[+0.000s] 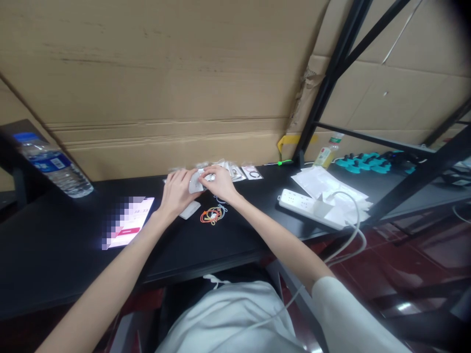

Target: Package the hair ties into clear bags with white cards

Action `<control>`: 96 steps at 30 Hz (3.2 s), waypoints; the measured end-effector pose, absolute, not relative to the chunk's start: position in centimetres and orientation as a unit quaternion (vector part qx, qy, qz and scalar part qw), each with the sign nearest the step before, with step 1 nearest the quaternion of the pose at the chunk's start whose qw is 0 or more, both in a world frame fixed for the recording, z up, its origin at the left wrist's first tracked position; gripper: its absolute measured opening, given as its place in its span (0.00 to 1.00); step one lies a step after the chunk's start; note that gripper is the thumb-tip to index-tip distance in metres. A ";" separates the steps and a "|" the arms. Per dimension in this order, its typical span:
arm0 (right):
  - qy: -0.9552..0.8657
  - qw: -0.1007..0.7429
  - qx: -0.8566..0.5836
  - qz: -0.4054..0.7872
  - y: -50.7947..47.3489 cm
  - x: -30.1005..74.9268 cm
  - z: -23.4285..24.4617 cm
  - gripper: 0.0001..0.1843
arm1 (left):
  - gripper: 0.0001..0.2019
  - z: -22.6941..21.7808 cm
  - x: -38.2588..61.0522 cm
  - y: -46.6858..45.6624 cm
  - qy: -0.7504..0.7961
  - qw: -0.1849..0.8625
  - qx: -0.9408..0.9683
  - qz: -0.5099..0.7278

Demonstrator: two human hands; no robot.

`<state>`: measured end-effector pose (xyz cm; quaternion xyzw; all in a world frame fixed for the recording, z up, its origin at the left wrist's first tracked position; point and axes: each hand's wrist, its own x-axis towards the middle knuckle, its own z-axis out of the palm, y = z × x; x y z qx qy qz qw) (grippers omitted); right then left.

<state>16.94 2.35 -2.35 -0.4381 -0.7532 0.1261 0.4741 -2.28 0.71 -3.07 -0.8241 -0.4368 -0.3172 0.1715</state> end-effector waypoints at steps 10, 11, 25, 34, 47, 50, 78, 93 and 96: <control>-0.714 0.487 -0.460 0.206 2.3 16.9 -1.8 0.02 | 0.29 -3.3 -2.5 1.0 -0.427 0.169 -0.834 -0.307; -0.712 0.483 -0.457 0.223 2.4 17.1 -1.7 0.02 | 0.30 -3.2 -2.5 1.0 -0.429 0.165 -0.834 -0.306; -0.781 0.431 -0.381 0.242 2.9 19.1 -0.7 0.09 | 0.29 -3.0 -2.7 0.9 -0.439 0.157 -0.820 -0.333; -0.810 0.398 -0.367 0.226 2.2 19.4 -0.1 0.17 | 0.31 -3.1 -2.8 1.1 -0.454 0.141 -0.812 -0.340; -0.773 0.328 -0.521 0.152 3.3 22.9 0.5 0.07 | 0.28 -2.8 -2.7 0.6 -0.463 0.132 -0.792 -0.375; -0.821 0.214 -0.501 0.173 3.5 23.0 -0.6 0.09 | 0.30 -3.0 -2.7 0.6 -0.462 0.117 -0.786 -0.392; -0.698 0.472 -0.385 0.376 0.4 21.4 7.0 0.08 | 0.35 -1.2 -0.7 -1.3 -0.602 0.040 -0.704 -0.374; -0.772 0.378 -0.432 0.271 1.2 18.0 6.4 0.06 | 0.37 -1.1 -0.4 -1.6 -0.626 0.000 -0.681 -0.380; -0.795 0.363 -0.431 0.225 0.9 17.5 6.4 0.06 | 0.38 -1.0 -0.3 -1.7 -0.625 -0.015 -0.678 -0.386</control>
